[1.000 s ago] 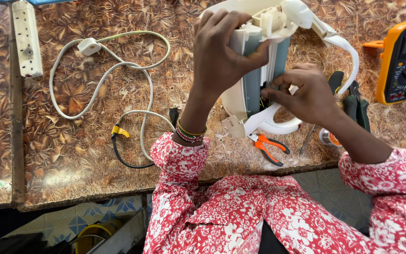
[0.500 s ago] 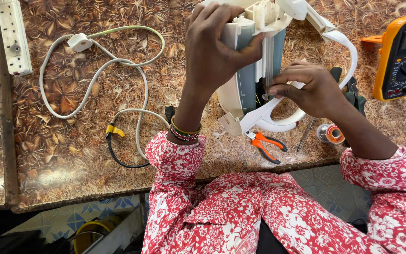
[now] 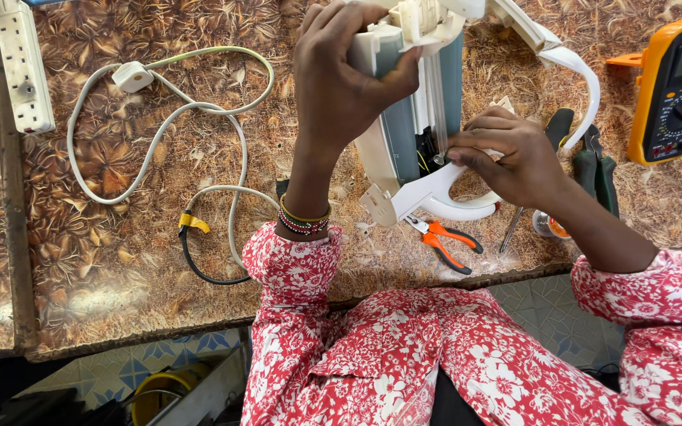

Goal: The person disassembles a white plastic kettle on a workbench, uses pliers and a screwdriver to manipulate internal electrical components, and pulls apart the casing to access the wiring.

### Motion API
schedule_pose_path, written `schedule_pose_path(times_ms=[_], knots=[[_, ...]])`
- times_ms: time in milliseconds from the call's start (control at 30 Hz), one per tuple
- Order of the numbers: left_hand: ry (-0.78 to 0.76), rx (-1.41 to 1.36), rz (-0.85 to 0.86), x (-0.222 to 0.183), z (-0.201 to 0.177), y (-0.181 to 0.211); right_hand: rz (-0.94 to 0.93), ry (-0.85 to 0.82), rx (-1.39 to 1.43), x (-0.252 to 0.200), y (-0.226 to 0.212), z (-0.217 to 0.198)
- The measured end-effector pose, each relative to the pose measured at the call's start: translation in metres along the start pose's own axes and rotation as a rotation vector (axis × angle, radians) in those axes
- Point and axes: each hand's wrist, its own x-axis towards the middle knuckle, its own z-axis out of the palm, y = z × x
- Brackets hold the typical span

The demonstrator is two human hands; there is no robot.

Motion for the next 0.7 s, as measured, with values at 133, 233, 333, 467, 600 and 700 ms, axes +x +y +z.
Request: schedule_pose_path(times_ms=[133, 233, 333, 467, 600, 700], knots=[[0.020, 0.003, 0.003, -0.001, 0.003, -0.001, 0.004, -0.003, 0.007, -0.004, 0.007, 0.004], [0.060, 0.007, -0.013, -0.001, 0.004, 0.003, 0.009, 0.039, -0.009, -0.008, 0.012, 0.008], [0.070, 0.019, -0.044, -0.002, 0.005, 0.003, 0.071, 0.063, 0.034, -0.009, 0.013, 0.013], [0.104, 0.051, -0.070, -0.004, 0.007, 0.002, 0.059, 0.094, 0.051, -0.007, 0.013, 0.015], [0.108, 0.064, -0.066, -0.005, 0.010, 0.004, -0.065, 0.078, 0.003, -0.009, 0.020, 0.010], [0.118, 0.078, -0.068, -0.005, 0.012, 0.007, -0.160, 0.087, -0.038, -0.008, 0.026, 0.008]])
